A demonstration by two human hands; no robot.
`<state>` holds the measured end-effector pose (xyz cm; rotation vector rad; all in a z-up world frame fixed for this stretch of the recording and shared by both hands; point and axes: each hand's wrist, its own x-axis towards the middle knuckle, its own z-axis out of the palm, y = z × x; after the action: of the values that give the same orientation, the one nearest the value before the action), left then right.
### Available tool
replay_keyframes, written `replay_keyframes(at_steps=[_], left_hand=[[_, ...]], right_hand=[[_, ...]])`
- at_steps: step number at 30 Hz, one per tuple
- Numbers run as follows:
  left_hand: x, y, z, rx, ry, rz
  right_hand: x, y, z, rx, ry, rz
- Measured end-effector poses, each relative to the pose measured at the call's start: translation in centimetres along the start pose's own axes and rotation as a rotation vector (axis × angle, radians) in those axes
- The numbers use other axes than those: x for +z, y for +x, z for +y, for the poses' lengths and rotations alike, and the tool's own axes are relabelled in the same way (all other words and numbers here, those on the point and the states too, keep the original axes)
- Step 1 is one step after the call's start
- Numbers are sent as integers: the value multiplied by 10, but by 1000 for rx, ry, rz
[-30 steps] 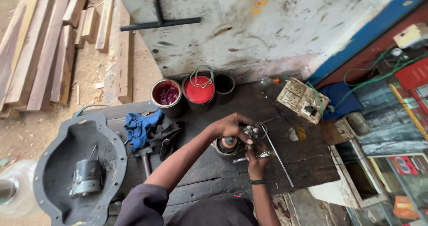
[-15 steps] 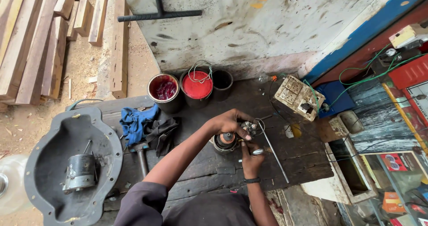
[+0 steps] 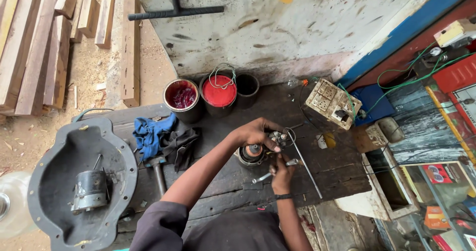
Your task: The person works at a wooden workbench repairing a starter motor. They use wrenches to loosen and remove bolts from the motor housing, separate the end cap from the body, handle internal components, and reposition the unit while continuing to work on it with hand tools.
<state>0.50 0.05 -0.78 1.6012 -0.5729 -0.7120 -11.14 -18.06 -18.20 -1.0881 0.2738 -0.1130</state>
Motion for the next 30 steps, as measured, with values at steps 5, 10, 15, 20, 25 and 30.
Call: replay_keyframes(at_steps=[5,10,15,20,25,30], left_hand=[[-2,1,0,-5,-7,6],[-2,1,2,65,19,-37],[-5,2,-5,89,20,-18],[-4,-1,-5,57,-27,27],[-3,-15,-6,62,-21,42],[3,-48,-44,125,-420,476]], right_hand=[[-50,25,10,117,-291,234],[-81,43,38,-411,-1337,-5],[-24,43,18,-542,-1326,-195],[-72,45,55,-592,-1392,-192],[-87,-1,38,-457,-1525,-117],[-16,-65,-76,361,-182,-176]])
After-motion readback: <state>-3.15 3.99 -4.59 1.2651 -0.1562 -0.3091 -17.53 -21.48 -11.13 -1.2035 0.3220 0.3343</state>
